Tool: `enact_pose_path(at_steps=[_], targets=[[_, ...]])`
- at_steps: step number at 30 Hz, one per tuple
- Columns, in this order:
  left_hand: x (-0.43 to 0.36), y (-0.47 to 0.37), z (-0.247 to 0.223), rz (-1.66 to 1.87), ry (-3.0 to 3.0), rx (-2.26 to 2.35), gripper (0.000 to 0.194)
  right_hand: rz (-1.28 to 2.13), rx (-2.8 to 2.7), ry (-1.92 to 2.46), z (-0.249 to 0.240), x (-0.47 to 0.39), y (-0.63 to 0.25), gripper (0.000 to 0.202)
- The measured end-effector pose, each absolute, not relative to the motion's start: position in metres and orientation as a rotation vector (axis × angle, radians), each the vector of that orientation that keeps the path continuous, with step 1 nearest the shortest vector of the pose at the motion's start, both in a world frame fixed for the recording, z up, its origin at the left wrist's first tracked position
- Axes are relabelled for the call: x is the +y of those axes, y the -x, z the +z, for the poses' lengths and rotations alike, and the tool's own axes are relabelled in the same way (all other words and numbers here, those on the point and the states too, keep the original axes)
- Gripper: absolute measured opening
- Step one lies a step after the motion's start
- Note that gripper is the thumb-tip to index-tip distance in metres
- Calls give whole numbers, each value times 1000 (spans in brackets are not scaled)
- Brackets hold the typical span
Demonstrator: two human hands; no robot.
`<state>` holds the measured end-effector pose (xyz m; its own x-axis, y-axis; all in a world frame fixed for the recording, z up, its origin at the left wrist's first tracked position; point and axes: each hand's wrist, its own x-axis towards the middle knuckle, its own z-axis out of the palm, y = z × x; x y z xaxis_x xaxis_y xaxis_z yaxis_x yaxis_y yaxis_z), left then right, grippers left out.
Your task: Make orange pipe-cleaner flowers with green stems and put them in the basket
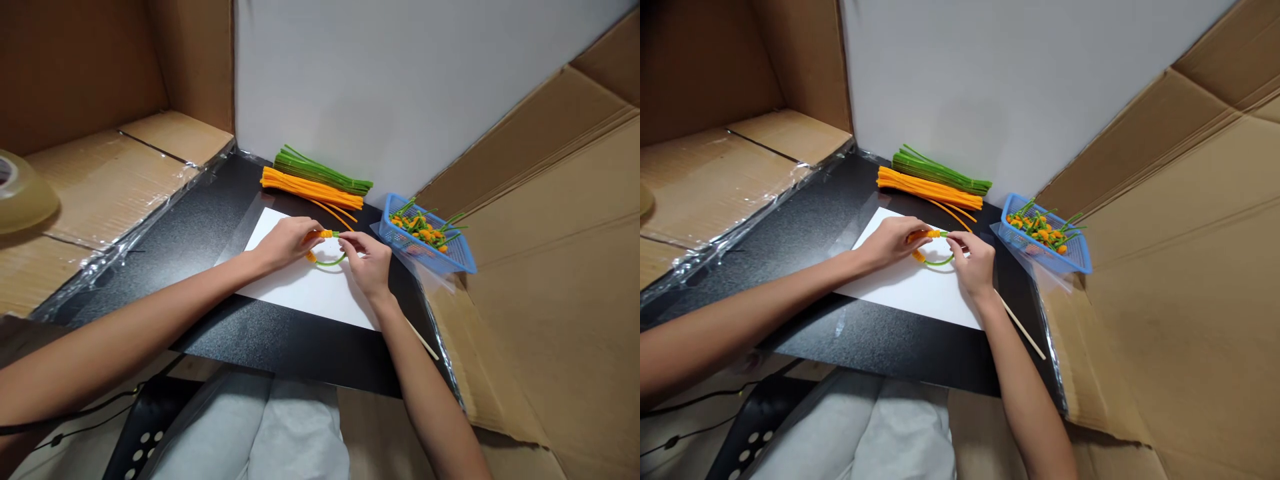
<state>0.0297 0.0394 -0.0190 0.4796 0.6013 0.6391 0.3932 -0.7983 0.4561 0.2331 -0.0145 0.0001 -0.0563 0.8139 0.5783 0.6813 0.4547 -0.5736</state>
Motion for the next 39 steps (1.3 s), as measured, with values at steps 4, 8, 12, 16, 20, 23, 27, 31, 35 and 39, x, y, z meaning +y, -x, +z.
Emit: enact_pose_path(at_steps=[4, 8, 12, 16, 20, 23, 27, 31, 35, 39], targets=[[39, -31, -21, 1141, -2576, 782, 12, -33, -1918, 1224, 3, -14, -236, 20], [37, -31, -19, 1095, -2610, 773, 12, -82, -1988, 1182, 3, -13, -238, 24], [36, -30, -19, 1088, -2618, 769, 14, -40, -1973, 1209, 3, -14, -233, 22], [38, -31, -20, 1110, -2621, 779, 15, 85, -1850, 1329, 4, -18, -224, 13], [40, -32, -22, 1140, -2607, 784, 15, 241, -1785, 1344, 2, -19, -218, 10], [40, -32, -23, 1136, -2611, 768, 14, 220, -1779, 1354, 2, -18, -220, 10], [41, -32, -23, 1131, -2597, 824, 13, 169, -1818, 1369, 5, -16, -227, 12], [40, -31, -22, 1146, -2588, 808, 15, 150, -1875, 1354, 6, -16, -229, 13], [36, -32, -20, 1116, -2625, 787, 19, 128, -1881, 1355, 4, -17, -225, 12], [34, -33, -20, 1088, -2646, 809, 22, 207, -1883, 1334, 1, -18, -219, 11]])
